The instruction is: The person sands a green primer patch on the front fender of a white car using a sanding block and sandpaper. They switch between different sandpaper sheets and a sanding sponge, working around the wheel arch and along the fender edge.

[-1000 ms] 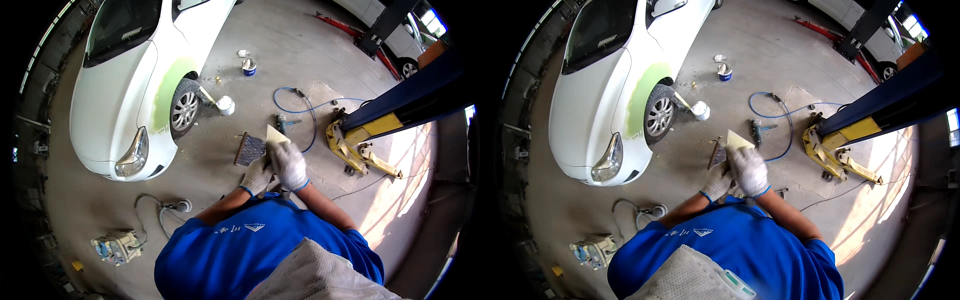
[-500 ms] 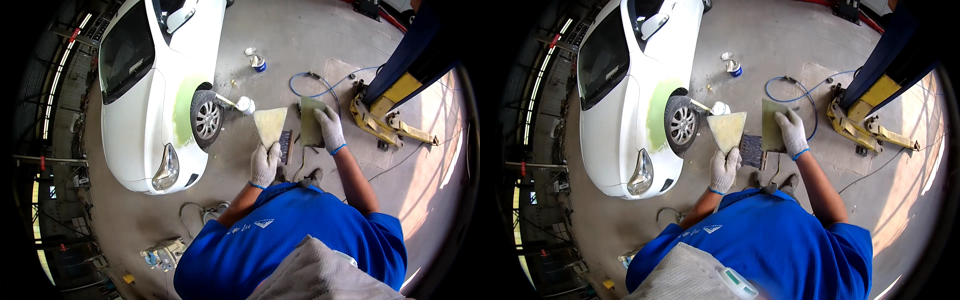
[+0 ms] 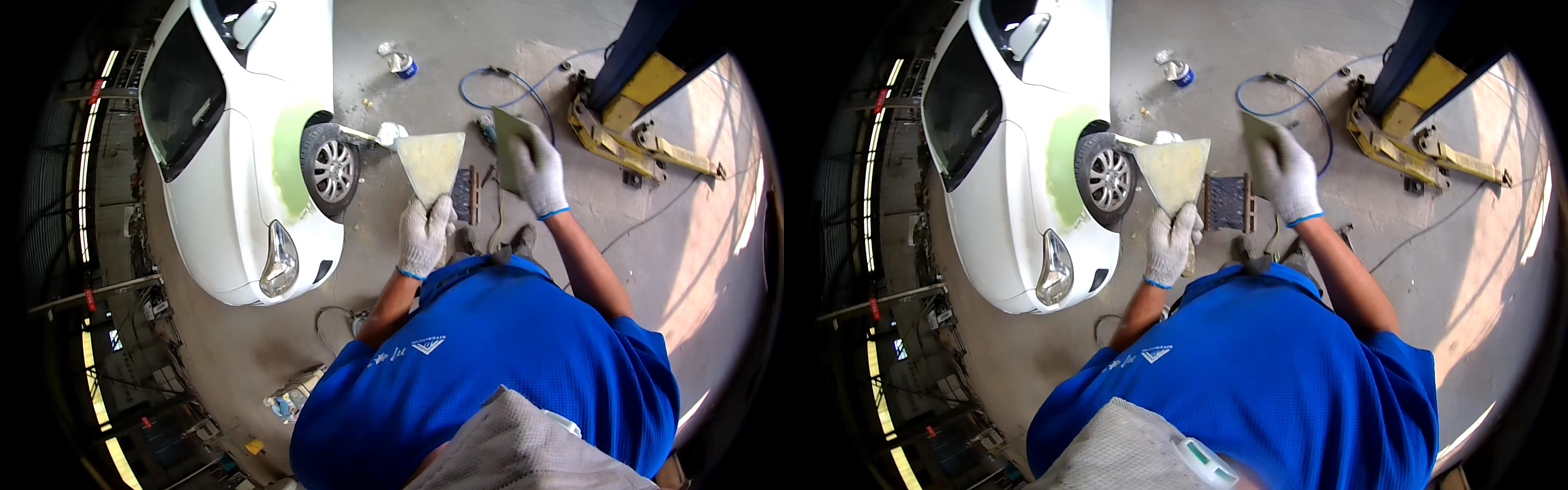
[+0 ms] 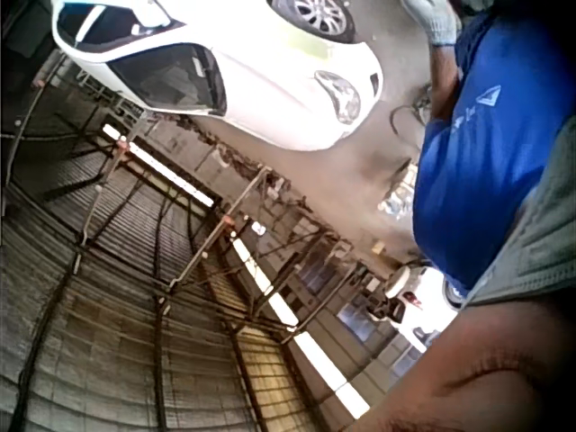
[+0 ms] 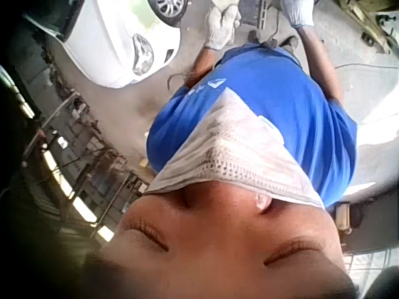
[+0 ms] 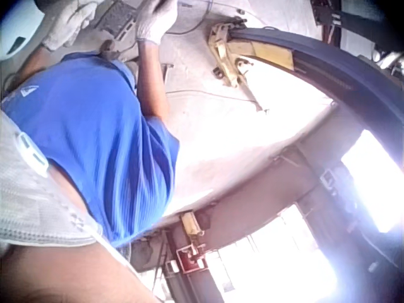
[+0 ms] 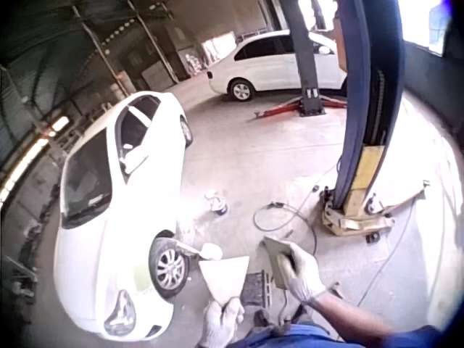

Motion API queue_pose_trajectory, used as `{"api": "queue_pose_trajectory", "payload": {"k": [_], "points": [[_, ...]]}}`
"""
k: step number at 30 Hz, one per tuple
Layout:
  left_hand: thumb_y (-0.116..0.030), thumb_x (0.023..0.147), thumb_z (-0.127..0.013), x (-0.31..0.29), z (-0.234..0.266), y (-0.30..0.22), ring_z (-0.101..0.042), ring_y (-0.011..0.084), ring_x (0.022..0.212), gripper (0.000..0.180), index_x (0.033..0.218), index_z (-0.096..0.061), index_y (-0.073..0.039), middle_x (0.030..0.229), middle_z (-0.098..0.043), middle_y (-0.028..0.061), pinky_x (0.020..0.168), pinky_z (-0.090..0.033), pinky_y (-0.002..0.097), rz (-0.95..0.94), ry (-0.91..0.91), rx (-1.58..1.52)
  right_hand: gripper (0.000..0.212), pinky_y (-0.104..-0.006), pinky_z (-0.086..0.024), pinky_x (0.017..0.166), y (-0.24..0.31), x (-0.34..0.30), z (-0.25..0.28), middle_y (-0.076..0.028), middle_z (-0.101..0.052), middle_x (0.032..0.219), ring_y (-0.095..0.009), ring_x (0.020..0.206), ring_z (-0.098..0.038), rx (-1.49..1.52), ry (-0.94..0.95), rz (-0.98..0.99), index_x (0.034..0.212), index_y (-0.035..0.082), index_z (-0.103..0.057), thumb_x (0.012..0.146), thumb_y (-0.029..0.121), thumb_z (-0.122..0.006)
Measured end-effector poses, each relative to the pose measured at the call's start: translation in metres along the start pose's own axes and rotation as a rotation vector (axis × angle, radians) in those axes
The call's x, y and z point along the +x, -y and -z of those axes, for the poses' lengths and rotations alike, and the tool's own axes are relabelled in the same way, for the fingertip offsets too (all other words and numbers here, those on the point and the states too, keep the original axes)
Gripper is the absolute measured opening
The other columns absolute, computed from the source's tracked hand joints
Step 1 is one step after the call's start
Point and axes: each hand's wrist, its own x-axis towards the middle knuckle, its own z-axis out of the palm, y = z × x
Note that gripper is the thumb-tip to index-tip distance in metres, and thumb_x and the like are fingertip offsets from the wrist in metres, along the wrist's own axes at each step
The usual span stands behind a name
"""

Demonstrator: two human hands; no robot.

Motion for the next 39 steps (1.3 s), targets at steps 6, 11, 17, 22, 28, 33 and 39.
{"api": "queue_pose_trajectory", "payload": {"k": [6, 11, 17, 22, 28, 33, 39], "points": [[-0.018, 0.101, -0.057, -0.011, -0.025, -0.012, -0.054, 0.0090, 0.058, 0.024, 0.085, -0.060, -0.001, 0.070, -0.058, 0.0020, 0.053, -0.044, 0.0252, -0.040, 0.038, -0.041, 0.035, -0.0418, -0.054, 0.075, 0.016, -0.022, -0.022, -0.009, -0.061, 0.101, -0.030, 0.094, -0.063, -0.662, 0.134, 0.547, 0.117, 0.015, -0.065, 0.082, 0.011, -0.064], [-0.019, 0.102, -0.059, -0.015, -0.011, -0.033, -0.056, 0.0067, 0.058, 0.020, 0.091, -0.061, -0.003, 0.074, -0.062, 0.0025, 0.051, -0.045, 0.0232, 0.071, 0.142, -0.269, 0.027, -0.0439, -0.054, 0.081, -0.023, 0.025, 0.045, -0.017, -0.066, 0.099, -0.036, 0.092, -0.066, -0.385, -0.057, 0.180, 0.118, 0.010, -0.069, 0.093, 0.012, -0.057], [-0.013, 0.100, -0.058, -0.005, -0.025, -0.019, -0.060, 0.0087, 0.063, 0.014, 0.104, -0.061, 0.000, 0.079, -0.064, 0.0051, 0.055, -0.049, 0.0245, 0.096, 0.171, -0.046, 0.040, -0.0423, -0.055, 0.076, 0.045, -0.050, -0.003, -0.010, -0.056, 0.096, -0.030, 0.092, -0.062, -0.471, 0.431, 0.642, 0.124, 0.018, -0.062, 0.085, 0.011, -0.061], [-0.013, 0.098, -0.062, -0.009, -0.002, -0.027, -0.061, 0.0079, 0.072, 0.015, 0.109, -0.062, -0.002, 0.081, -0.064, 0.0049, 0.062, -0.049, 0.0202, 0.102, 0.219, -0.031, 0.026, -0.0411, -0.054, 0.084, -0.044, 0.002, 0.037, -0.016, -0.068, 0.106, -0.033, 0.099, -0.065, -0.410, 0.014, 0.103, 0.115, 0.009, -0.070, 0.089, 0.010, -0.063], [-0.014, 0.089, -0.070, 0.002, 0.001, 0.039, -0.060, 0.0097, 0.071, 0.033, 0.116, -0.061, 0.001, 0.083, -0.065, 0.0022, 0.063, -0.050, 0.0273, 0.123, 0.147, 0.242, 0.034, -0.0431, -0.053, 0.080, 0.011, -0.017, 0.033, -0.016, -0.063, 0.097, -0.035, 0.091, -0.064, -0.265, 0.112, 0.185, 0.123, 0.008, -0.064, 0.089, 0.005, -0.060], [-0.015, 0.099, -0.057, -0.013, -0.034, 0.004, -0.060, 0.0115, 0.062, 0.017, 0.105, -0.063, 0.000, 0.078, -0.065, 0.0071, 0.055, -0.049, 0.0283, 0.211, 0.139, -0.103, 0.051, -0.0442, -0.053, 0.079, 0.008, -0.050, -0.017, -0.010, -0.056, 0.097, -0.030, 0.096, -0.061, -0.572, 0.313, 0.524, 0.132, 0.018, -0.058, 0.082, 0.008, -0.062], [-0.033, 0.102, -0.061, -0.007, 0.000, -0.020, -0.056, 0.0066, 0.056, 0.031, 0.099, -0.064, -0.002, 0.072, -0.062, 0.0030, 0.049, -0.046, 0.0218, 0.426, 0.304, 0.008, 0.027, -0.0309, -0.052, 0.085, -0.015, 0.013, 0.027, -0.011, -0.071, 0.099, -0.015, 0.094, -0.063, 0.355, 0.272, -0.293, 0.120, 0.002, -0.066, 0.099, 0.017, -0.061]]}}
